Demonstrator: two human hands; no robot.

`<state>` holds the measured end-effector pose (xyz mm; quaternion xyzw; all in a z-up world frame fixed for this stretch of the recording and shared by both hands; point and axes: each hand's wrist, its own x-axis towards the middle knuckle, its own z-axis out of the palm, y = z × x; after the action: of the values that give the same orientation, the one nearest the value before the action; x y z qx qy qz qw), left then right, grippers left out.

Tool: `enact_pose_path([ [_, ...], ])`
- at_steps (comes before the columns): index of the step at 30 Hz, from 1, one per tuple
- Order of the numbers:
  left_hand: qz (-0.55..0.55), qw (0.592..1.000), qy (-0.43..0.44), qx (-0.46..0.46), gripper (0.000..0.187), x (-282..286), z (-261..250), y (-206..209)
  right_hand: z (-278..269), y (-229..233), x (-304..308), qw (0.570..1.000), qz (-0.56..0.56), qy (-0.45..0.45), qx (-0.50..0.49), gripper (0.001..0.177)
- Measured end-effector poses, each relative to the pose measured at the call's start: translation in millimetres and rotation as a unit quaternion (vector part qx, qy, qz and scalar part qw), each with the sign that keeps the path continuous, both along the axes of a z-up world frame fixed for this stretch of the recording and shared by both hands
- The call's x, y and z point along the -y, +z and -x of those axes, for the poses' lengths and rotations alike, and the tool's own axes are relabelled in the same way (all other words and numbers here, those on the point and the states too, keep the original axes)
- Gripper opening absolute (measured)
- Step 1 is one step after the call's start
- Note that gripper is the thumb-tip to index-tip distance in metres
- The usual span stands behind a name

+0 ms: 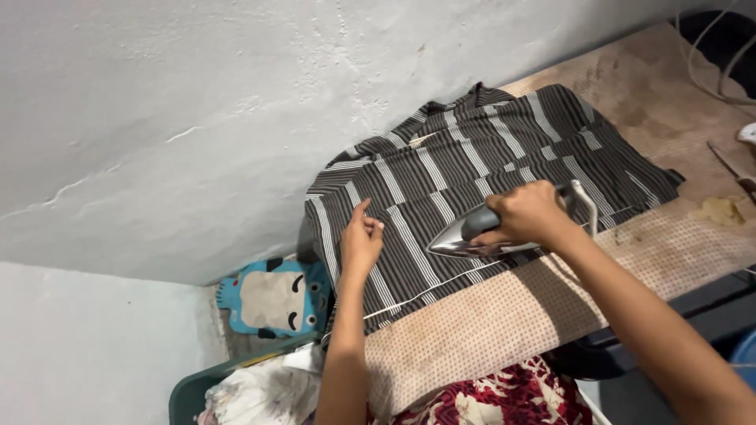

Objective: Ironing and folding a striped shirt on a table.

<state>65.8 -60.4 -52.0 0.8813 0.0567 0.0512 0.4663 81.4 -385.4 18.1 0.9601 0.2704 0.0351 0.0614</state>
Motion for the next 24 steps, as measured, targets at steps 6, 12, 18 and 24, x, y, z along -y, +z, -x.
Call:
enact_pose_path([
  [6, 0.066, 0.996, 0.002, 0.066, 0.053, -6, 3, 0, -8, -19, -51, 0.999, 0.036, -0.011, 0.023, 0.086],
  [12, -0.024, 1.000, -0.014, -0.004, 0.062, -31, 26, -6, -15, -1, -97, 0.998, 0.000, -0.019, 0.057, 0.081],
  [18, -0.027, 0.995, -0.075, -0.055, 0.065, -82, 95, -17, -38, 4, -121, 0.993, 0.043, -0.104, -0.033, 0.077],
  [24, 0.217, 0.947, -0.098, -0.217, 0.056, -139, 148, -49, -52, 16, -112, 0.989, 0.050, 0.079, -0.115, 0.082],
])
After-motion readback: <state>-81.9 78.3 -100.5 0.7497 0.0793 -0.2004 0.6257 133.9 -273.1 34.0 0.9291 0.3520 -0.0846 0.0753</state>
